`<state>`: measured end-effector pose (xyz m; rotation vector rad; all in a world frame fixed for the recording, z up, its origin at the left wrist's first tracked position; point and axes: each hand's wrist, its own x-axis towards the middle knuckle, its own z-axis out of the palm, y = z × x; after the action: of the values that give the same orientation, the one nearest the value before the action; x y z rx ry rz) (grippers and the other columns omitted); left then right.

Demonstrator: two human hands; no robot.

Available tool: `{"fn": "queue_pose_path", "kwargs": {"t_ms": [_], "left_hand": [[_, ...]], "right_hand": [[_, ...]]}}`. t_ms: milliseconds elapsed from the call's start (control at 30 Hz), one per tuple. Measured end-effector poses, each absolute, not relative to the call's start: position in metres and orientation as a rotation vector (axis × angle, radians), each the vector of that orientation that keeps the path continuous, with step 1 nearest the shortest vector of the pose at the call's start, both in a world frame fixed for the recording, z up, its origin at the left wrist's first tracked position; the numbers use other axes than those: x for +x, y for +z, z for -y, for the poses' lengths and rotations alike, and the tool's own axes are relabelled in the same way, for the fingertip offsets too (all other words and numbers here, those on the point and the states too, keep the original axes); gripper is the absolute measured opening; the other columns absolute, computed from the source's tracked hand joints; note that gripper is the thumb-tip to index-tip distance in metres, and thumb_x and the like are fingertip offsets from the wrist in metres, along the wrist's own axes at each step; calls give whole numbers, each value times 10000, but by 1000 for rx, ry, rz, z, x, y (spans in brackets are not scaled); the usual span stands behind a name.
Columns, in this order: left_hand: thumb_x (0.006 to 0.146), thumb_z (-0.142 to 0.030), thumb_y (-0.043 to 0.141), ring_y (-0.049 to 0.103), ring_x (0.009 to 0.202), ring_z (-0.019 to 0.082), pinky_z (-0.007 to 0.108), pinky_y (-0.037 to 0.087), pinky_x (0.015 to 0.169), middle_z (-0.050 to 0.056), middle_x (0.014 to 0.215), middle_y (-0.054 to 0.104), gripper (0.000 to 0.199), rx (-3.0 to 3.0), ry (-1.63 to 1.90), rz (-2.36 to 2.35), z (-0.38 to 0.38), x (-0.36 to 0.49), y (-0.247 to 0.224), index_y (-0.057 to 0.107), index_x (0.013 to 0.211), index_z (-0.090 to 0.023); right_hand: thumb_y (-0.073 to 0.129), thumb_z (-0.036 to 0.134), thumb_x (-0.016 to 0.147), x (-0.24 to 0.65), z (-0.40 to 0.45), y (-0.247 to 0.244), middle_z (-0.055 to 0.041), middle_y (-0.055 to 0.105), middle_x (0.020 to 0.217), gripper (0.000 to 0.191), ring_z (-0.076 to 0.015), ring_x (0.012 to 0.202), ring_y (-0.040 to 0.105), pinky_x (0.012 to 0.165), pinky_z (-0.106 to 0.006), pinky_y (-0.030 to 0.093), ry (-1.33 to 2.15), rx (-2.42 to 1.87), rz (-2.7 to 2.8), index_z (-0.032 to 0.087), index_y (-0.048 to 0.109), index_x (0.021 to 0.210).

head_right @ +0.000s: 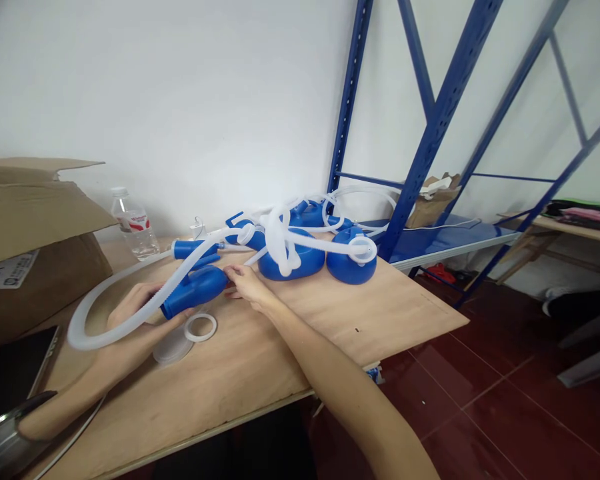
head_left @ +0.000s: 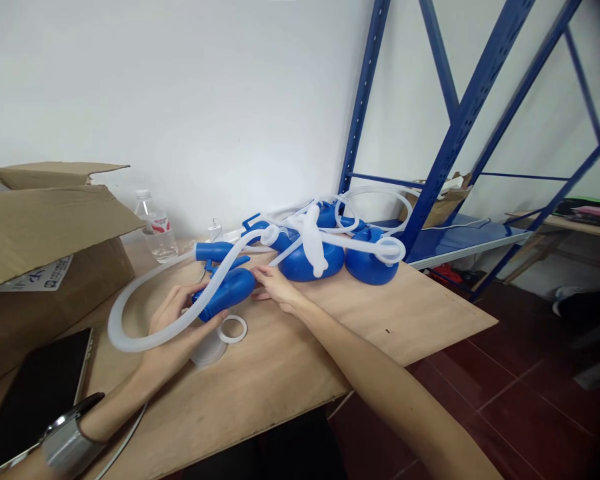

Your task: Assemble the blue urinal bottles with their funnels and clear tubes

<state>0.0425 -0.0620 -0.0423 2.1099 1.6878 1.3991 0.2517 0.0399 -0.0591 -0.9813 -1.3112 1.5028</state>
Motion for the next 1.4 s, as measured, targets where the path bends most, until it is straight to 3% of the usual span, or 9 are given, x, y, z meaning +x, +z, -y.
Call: {"fn": "queue_pose_path", "kwargs": {"t_ms": [267,433,567,733,967,1100,1300,1400], "left_hand": [[689,-655,802,687,889,318,430,533,805,52,947,744,499,1821,1416,-1755,62,44,-33,660,958,-259],[705,-651,812,661,747,246,343,503,676,5,768,704,466,1640,1396,-1674,60,41,-32,673,874,-239],[703,-661,832,659,702,218,326,521,646,15,764,707,491,1446,1366,-1534,55,39,-35,704,869,-217],[580,-609,909,624,599,188,339,555,595,17,732,681,525,1139,1409,-1336,50,43,-40,692,820,-195],[564,-636,868,596,520,175,352,588,556,-15,599,617,507,1047,1370,-1189,51,48,-40,565,690,-251],[537,-604,877,616,531,177,353,603,578,0,635,654,491,1084,1362,-1242,50,46,-37,641,754,-231],[469,-565,902,680,607,216,334,568,584,36,746,731,562,1212,1404,-1476,49,43,-31,679,830,-197],[515,-591,905,718,684,251,329,556,610,30,754,748,591,1375,1381,-1574,55,46,-27,704,917,-208]], "right_hand": [[657,498,962,244,-36,-56,-6,664,945,286,-121,806,668,685,-245,620,1322,-810,1301,221,673,891],[667,564,927,247,-39,-52,-11,669,922,352,-116,708,663,604,-235,600,1244,-733,1348,213,680,927],[675,614,902,248,-42,-53,-11,667,929,408,-96,661,639,566,-213,571,1207,-693,1384,207,678,935],[643,681,897,248,-42,-53,16,618,814,460,-99,625,596,554,-220,554,1177,-659,1408,223,645,933],[627,746,871,246,-44,-53,37,589,736,519,-103,600,595,547,-222,541,1160,-633,1404,230,613,924],[628,739,876,246,-43,-53,14,660,839,518,-105,632,659,607,-242,582,1168,-638,1369,223,592,914],[628,662,915,245,-42,-53,31,672,805,442,-78,542,624,552,-216,550,1173,-690,1321,224,568,920],[623,627,933,247,-45,-54,33,689,828,400,-70,512,605,523,-207,535,1146,-759,1282,233,564,967]]}}
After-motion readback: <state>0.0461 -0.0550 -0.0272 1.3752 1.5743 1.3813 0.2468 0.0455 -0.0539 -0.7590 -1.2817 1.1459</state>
